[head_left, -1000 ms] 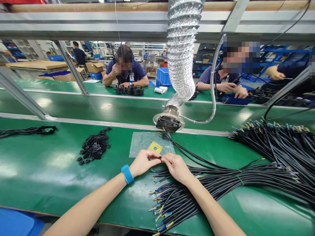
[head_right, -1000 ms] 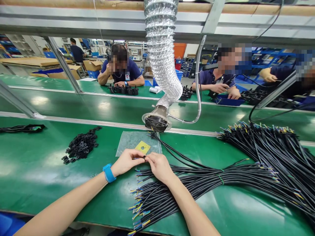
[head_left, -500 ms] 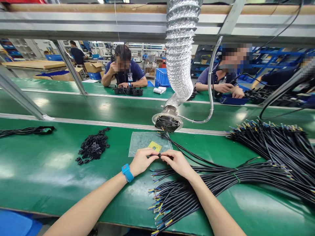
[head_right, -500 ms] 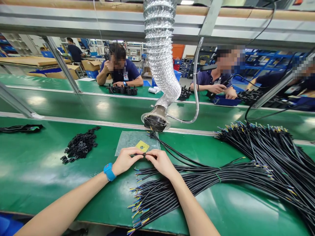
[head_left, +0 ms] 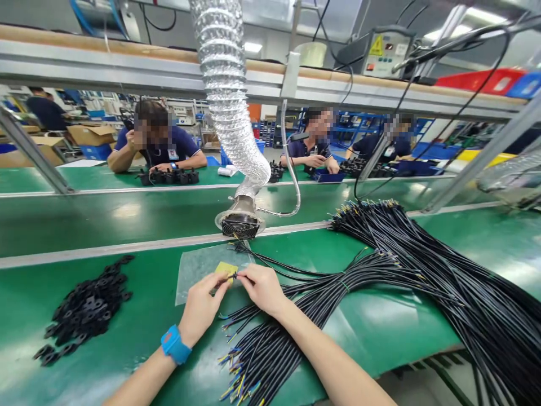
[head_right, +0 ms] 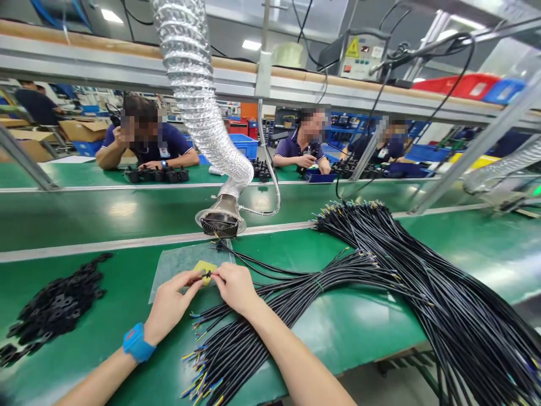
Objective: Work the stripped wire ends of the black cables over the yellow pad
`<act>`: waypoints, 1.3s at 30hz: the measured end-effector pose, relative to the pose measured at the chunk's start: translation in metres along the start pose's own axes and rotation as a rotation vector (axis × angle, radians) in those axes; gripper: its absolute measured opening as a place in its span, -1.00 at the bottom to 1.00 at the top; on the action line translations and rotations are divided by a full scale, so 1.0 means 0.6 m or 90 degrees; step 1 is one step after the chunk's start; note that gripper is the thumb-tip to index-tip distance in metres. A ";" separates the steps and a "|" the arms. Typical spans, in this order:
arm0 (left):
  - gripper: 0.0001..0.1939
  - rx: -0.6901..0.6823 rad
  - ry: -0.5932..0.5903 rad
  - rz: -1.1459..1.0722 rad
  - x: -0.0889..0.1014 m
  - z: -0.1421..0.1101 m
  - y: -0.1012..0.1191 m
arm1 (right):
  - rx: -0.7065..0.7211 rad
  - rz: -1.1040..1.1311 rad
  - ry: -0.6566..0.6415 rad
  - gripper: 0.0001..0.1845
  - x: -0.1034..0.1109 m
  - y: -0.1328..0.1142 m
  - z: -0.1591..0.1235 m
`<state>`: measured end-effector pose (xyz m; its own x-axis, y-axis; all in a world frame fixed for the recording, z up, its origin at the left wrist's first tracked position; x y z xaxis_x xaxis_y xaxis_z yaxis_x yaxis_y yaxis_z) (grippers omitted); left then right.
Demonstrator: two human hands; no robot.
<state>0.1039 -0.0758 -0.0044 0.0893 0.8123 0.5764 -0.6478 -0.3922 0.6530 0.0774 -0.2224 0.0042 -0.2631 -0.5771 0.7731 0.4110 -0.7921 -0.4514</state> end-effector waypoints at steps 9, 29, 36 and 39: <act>-0.81 -0.087 -0.251 0.197 -0.051 -0.025 0.057 | -0.279 -0.266 -0.103 -0.95 0.029 0.088 0.004; -0.84 0.005 -0.237 0.168 -0.039 -0.015 0.015 | -0.102 0.300 -0.316 -0.80 -0.032 0.016 -0.007; -0.79 0.086 -0.060 0.177 0.036 0.021 -0.047 | -0.100 0.101 -0.075 -0.81 -0.034 0.039 0.013; -0.81 0.160 0.024 0.190 0.076 0.031 -0.083 | -0.074 -0.027 -0.102 -0.79 -0.048 0.037 0.011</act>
<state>0.1541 -0.0271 -0.0013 -0.1066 0.6600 0.7437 -0.4348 -0.7036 0.5620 0.1001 -0.2223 -0.0250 -0.1318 -0.5107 0.8496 0.2959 -0.8383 -0.4580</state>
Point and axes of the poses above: each hand's wrist, its own z-axis towards the middle knuckle, its own x-axis out of the back of the hand, y = z × x, the point moved 7 cm from there along z, towards the middle knuckle, and after that the axes turned 5 degrees about -y, right-handed, at the moved point
